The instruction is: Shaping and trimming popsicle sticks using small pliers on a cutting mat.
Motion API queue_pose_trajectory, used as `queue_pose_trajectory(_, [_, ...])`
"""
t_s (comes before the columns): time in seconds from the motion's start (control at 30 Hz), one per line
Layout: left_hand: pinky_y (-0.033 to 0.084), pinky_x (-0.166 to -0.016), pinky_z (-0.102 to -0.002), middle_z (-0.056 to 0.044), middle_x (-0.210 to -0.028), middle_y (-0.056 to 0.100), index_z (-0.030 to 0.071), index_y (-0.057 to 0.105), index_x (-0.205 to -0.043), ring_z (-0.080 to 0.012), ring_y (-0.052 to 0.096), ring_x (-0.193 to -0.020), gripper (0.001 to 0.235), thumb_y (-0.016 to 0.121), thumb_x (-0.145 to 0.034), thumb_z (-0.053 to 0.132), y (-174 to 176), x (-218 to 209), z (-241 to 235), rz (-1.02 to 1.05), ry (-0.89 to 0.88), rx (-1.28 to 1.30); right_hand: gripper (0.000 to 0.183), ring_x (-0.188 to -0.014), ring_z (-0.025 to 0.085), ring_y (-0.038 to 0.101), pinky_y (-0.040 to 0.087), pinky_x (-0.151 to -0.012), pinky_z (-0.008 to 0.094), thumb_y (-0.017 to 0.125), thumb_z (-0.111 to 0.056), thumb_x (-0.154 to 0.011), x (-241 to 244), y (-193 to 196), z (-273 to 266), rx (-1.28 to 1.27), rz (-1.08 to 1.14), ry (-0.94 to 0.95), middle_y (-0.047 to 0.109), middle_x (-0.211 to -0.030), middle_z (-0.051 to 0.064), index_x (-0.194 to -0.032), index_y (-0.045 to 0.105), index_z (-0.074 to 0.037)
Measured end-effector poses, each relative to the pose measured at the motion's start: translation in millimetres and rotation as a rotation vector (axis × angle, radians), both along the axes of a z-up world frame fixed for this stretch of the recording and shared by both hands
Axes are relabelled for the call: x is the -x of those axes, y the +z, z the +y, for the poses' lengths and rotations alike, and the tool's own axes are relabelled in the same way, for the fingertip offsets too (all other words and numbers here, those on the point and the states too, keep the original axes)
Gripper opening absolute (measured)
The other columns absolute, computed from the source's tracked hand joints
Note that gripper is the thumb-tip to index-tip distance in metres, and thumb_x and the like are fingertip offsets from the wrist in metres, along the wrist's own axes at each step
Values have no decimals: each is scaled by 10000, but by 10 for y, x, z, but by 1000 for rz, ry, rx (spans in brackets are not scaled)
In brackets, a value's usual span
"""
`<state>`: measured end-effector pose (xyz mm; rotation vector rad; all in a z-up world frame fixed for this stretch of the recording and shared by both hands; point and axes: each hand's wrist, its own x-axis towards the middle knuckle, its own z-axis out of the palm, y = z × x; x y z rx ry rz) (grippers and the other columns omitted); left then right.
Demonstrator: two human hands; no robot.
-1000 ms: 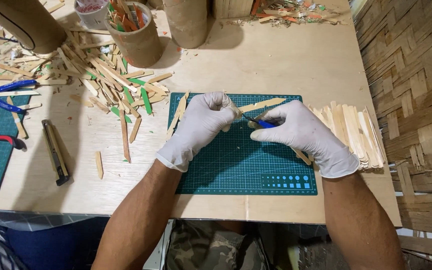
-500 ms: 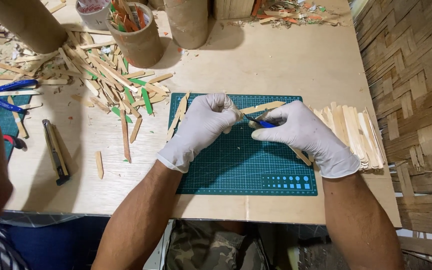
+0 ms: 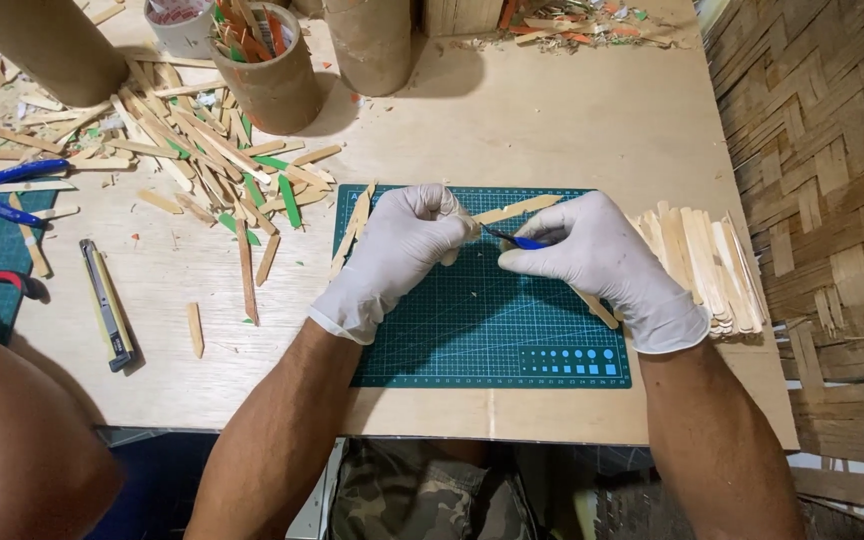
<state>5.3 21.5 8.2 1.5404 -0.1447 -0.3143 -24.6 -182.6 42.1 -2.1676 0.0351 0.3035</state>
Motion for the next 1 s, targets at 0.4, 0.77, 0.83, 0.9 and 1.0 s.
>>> queue_pose_trajectory(0.4, [286, -478, -186, -43, -478, 565, 104, 665, -684, -49, 376, -468, 82, 707, -753, 90, -74, -59, 12, 10, -34, -33, 141, -540, 200, 687, 507, -577, 238, 842, -292, -756, -84, -149, -11, 351, -316, 138, 694, -543, 49, -758, 812, -155])
queue_pose_trajectory(0.77, [349, -486, -198, -54, -534, 634, 108, 691, -721, -72, 458, -486, 62, 697, -770, 146, -66, -93, 87, -24, -12, -105, 125, -657, 223, 684, 541, -669, 310, 816, -309, -729, -86, -94, 31, 445, -331, 124, 718, -670, 28, -809, 808, -215])
queue_pose_trajectory(0.83, [402, -500, -194, -66, -579, 668, 98, 698, -759, -80, 523, -509, 80, 693, -791, 172, -70, -120, 109, -17, 16, -93, 219, -845, 273, 751, 584, -800, 388, 807, -326, -705, -19, 26, 21, 453, -271, 110, 790, -854, 42, -909, 826, -248])
queue_pose_trajectory(0.9, [434, -545, -207, -73, -654, 718, 105, 716, -787, -104, 600, -556, 109, 700, -821, 208, -125, -192, 122, 8, 64, -111, 206, -838, 268, 743, 568, -813, 392, 795, -150, -718, 9, 53, -68, 187, -242, 56, 789, -837, 128, -922, 812, -128])
queue_pose_trajectory(1.0, [442, -559, -214, -78, -659, 714, 87, 698, -785, -118, 606, -561, 110, 709, -823, 190, -130, -182, 53, 20, 90, -66, 148, -500, 104, 564, 450, -501, 185, 786, -41, -818, -141, -215, -212, -369, -366, -243, 597, -504, 63, -718, 685, -80])
